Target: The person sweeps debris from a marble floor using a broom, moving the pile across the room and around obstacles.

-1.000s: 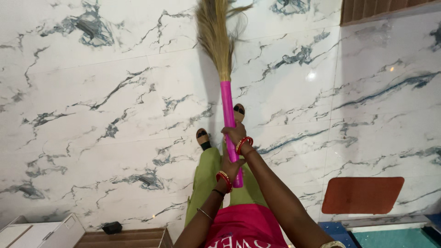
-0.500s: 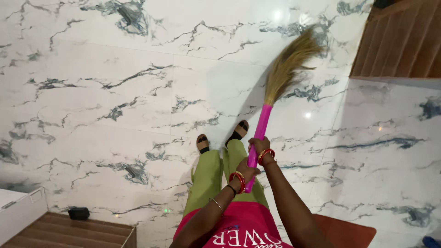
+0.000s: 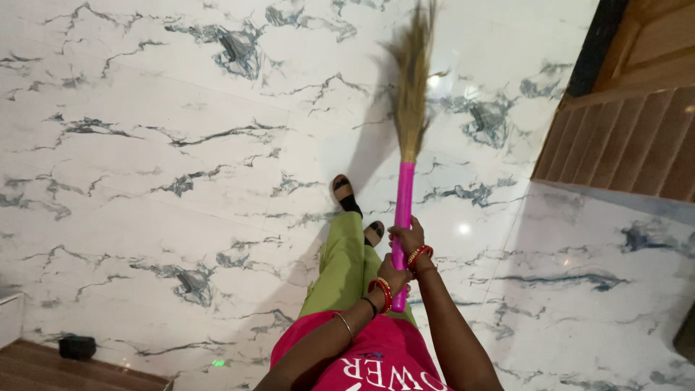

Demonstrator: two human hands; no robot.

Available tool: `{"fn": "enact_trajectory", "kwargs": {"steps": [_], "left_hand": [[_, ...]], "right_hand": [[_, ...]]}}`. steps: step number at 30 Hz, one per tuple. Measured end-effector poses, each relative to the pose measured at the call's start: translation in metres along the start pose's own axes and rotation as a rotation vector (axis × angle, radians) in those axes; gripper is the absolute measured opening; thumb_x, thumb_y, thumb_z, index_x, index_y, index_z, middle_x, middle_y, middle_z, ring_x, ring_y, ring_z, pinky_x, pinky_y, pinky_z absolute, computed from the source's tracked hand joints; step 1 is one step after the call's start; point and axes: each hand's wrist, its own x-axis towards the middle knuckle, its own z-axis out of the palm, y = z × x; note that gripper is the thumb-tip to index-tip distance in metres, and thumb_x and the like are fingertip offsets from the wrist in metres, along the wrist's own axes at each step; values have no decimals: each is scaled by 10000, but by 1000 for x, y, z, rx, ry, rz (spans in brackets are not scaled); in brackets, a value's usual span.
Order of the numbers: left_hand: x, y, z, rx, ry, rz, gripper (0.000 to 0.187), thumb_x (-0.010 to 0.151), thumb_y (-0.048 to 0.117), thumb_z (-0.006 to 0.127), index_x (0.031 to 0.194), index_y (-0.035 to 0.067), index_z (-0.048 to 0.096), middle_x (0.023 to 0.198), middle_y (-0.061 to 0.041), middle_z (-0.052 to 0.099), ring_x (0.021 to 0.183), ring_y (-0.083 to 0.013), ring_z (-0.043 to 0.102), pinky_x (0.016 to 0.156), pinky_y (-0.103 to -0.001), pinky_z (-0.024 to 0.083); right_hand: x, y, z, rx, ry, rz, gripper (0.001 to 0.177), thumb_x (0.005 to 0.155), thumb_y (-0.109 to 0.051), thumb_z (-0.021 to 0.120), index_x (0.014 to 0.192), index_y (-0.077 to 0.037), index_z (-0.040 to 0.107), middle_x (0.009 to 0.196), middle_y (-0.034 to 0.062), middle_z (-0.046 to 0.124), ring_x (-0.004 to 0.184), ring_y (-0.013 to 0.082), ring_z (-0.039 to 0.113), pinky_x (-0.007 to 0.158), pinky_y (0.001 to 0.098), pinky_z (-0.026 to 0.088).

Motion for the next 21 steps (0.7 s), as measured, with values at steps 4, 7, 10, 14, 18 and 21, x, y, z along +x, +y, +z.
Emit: {"fn": "enact_trajectory", "kwargs": {"steps": [4, 7, 10, 14, 18, 21], "left_hand": [[12, 20, 14, 70, -131, 3, 585, 751, -22, 742, 1260, 92, 477, 877, -138, 666, 583, -225, 643, 491, -375, 568], [40, 26, 6, 137, -172, -44, 533, 790, 18, 789, 1234, 15, 494, 875, -120, 661, 613, -224, 657, 515, -380, 575], [69, 21, -2, -16, -162, -94, 430, 774, 21, 765, 1158, -38, 582, 801, -135, 663, 573, -224, 653, 474, -364, 562], [87, 27, -6, -244, -47, -147, 350, 823, 29, 651, 1157, 3, 549, 811, -158, 644, 557, -248, 627, 455, -384, 531], [75, 79, -19, -220, 98, 22, 383, 818, 8, 627, 1184, -40, 521, 815, -158, 688, 562, -244, 659, 468, -362, 560], [50, 122, -17, -160, 123, 6, 478, 806, -4, 628, 1244, 13, 437, 840, -154, 673, 577, -247, 656, 483, -387, 558]], "right_hand": [[-1, -16, -24, 51, 18, -8, 401, 784, 60, 680, 1139, 54, 496, 720, 126, 630, 537, 218, 645, 473, 377, 584], [19, -21, -22, -66, 15, 71, 181, 798, 24, 713, 909, 111, 600, 667, 179, 631, 512, 275, 616, 470, 375, 546], [38, -26, -1, -70, -74, 213, 102, 794, 24, 710, 819, 83, 631, 667, 179, 648, 527, 272, 623, 475, 381, 549], [66, -38, 35, -264, -180, 234, 173, 794, 17, 697, 944, 63, 625, 689, 166, 670, 543, 264, 642, 484, 382, 554], [83, -70, 64, -271, -260, 169, 363, 782, 56, 718, 1102, 75, 550, 720, 160, 668, 553, 253, 652, 483, 379, 569], [74, -101, 66, -259, -231, 34, 466, 767, 58, 705, 1194, 27, 520, 718, 144, 658, 544, 239, 635, 464, 366, 551]]}}
